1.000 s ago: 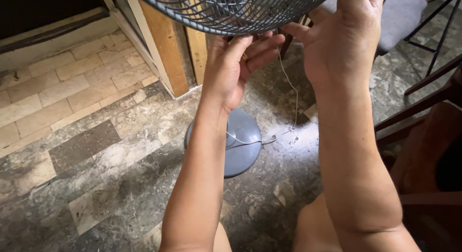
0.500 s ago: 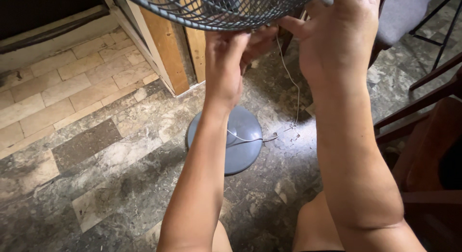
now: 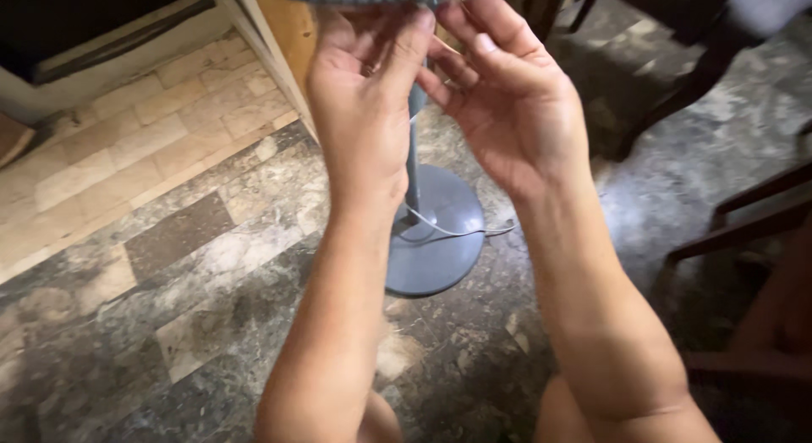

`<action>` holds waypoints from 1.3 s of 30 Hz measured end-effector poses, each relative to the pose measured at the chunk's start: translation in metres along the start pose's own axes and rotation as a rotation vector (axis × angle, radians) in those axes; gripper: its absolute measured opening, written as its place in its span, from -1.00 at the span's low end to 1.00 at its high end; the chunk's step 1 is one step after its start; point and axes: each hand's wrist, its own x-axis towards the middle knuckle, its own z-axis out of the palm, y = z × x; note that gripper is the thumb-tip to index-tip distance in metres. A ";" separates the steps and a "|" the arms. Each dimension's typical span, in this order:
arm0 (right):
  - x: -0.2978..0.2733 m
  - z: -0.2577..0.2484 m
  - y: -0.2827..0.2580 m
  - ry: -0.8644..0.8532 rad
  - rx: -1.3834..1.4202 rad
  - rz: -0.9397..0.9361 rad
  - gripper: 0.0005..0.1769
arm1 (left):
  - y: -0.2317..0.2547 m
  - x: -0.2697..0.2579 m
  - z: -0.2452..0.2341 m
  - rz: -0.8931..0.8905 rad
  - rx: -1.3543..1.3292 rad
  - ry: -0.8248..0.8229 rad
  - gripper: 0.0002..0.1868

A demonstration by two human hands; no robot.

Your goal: The person kneels in front of a standing fan and repeatedly attempts to secure the front grill by hand. They manipulate a small plastic clip or fastener around the grill's edge, trying to snap it into place. The person adjusts the grill's position and repositions their hands multiple times, but the clip does not appear to fully secure.

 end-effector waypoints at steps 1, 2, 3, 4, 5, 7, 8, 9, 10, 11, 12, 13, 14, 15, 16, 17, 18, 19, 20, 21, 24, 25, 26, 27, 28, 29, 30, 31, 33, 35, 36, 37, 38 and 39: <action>-0.001 -0.004 0.006 -0.036 0.033 -0.008 -0.60 | 0.004 0.000 0.000 -0.003 0.084 0.014 -0.89; -0.003 -0.008 0.012 -0.071 0.070 -0.012 -0.64 | 0.007 0.000 -0.001 -0.008 0.170 0.030 -0.88; -0.003 -0.012 0.015 -0.071 0.068 -0.023 -0.66 | 0.007 0.000 -0.001 0.018 0.131 -0.002 -0.89; -0.002 -0.015 0.018 -0.079 0.075 -0.031 -0.69 | 0.006 0.001 -0.002 0.048 0.088 -0.038 -0.90; -0.002 -0.018 0.020 -0.086 0.083 -0.040 -0.71 | 0.004 0.002 -0.005 0.051 0.050 -0.073 -0.93; -0.001 -0.025 0.025 -0.093 0.115 -0.049 -0.75 | -0.003 0.003 -0.012 0.027 -0.026 -0.138 -0.93; -0.002 -0.031 0.026 -0.089 0.126 -0.056 -0.76 | -0.009 0.003 -0.015 0.006 -0.073 -0.158 -0.92; -0.006 -0.036 0.027 -0.072 0.132 -0.069 -0.75 | -0.015 0.003 -0.018 -0.016 -0.120 -0.177 -0.90; -0.010 -0.041 0.029 -0.061 0.147 -0.073 -0.74 | -0.021 0.004 -0.020 -0.031 -0.175 -0.185 -0.92; -0.013 -0.046 0.030 -0.050 0.161 -0.078 -0.73 | -0.025 0.004 -0.021 -0.025 -0.196 -0.204 -0.93; -0.018 -0.052 0.031 -0.044 0.184 -0.076 -0.71 | -0.029 0.003 -0.023 -0.024 -0.212 -0.224 -0.93; -0.021 -0.057 0.035 -0.029 0.207 -0.075 -0.70 | -0.033 0.002 -0.024 -0.001 -0.194 -0.254 -0.93; -0.022 -0.062 0.038 -0.013 0.225 -0.076 -0.69 | -0.036 0.002 -0.023 0.018 -0.179 -0.262 -0.93; -0.022 -0.065 0.043 0.011 0.245 -0.077 -0.68 | -0.039 0.003 -0.021 0.038 -0.165 -0.269 -0.93; -0.022 -0.067 0.047 0.031 0.257 -0.069 -0.67 | -0.041 0.002 -0.019 0.056 -0.151 -0.253 -0.93; -0.022 -0.068 0.051 0.051 0.270 -0.060 -0.65 | -0.042 0.001 -0.017 0.086 -0.128 -0.233 -0.94; -0.024 -0.068 0.056 0.071 0.274 -0.041 -0.62 | -0.044 0.000 -0.015 0.110 -0.108 -0.211 -0.94; -0.024 -0.069 0.058 0.092 0.278 -0.022 -0.60 | -0.045 0.000 -0.014 0.146 -0.080 -0.185 -0.95; -0.025 -0.071 0.057 0.104 0.265 -0.028 -0.60 | -0.046 0.000 -0.012 0.172 -0.060 -0.167 -0.94; -0.025 -0.073 0.057 0.117 0.252 -0.033 -0.60 | -0.047 -0.001 -0.011 0.196 -0.039 -0.149 -0.94; -0.027 -0.076 0.048 0.106 0.198 -0.084 -0.66 | -0.045 -0.002 -0.012 0.231 -0.005 -0.121 -0.92; -0.026 -0.075 0.046 0.099 0.176 -0.113 -0.69 | -0.045 -0.003 -0.012 0.230 -0.001 -0.115 -0.91; -0.028 -0.074 0.042 0.093 0.152 -0.140 -0.72 | -0.044 -0.002 -0.013 0.225 -0.006 -0.112 -0.91; -0.028 -0.070 0.039 0.091 0.124 -0.174 -0.74 | -0.044 -0.003 -0.013 0.220 -0.011 -0.109 -0.90; -0.029 -0.065 0.034 0.099 0.085 -0.202 -0.77 | -0.045 -0.003 -0.013 0.209 -0.029 -0.099 -0.91; -0.032 -0.058 0.029 0.109 0.046 -0.230 -0.79 | -0.042 -0.004 -0.014 0.189 -0.019 -0.084 -0.92; -0.033 -0.050 0.024 0.126 -0.005 -0.267 -0.82 | -0.041 -0.006 -0.014 0.168 -0.016 -0.072 -0.93; -0.035 -0.040 0.021 0.145 -0.066 -0.285 -0.83 | -0.036 -0.007 -0.016 0.138 0.014 -0.056 -0.94; -0.043 -0.018 0.015 0.191 -0.198 -0.297 -0.84 | -0.031 -0.004 -0.018 0.095 0.050 -0.044 -0.93; -0.037 0.000 0.017 0.236 -0.370 -0.349 -0.84 | -0.026 0.020 -0.019 0.128 0.116 -0.103 -0.92; -0.036 0.003 0.017 0.272 -0.475 -0.408 -0.85 | -0.019 0.024 -0.021 0.149 0.188 -0.127 -0.92; -0.034 0.004 0.020 0.285 -0.533 -0.455 -0.86 | -0.011 0.026 -0.027 0.197 0.308 -0.174 -0.92; -0.034 0.003 0.023 0.311 -0.598 -0.502 -0.86 | -0.007 0.026 -0.033 0.196 0.403 -0.204 -0.92; -0.033 0.001 0.031 0.311 -0.615 -0.536 -0.85 | -0.004 0.026 -0.039 0.198 0.497 -0.234 -0.91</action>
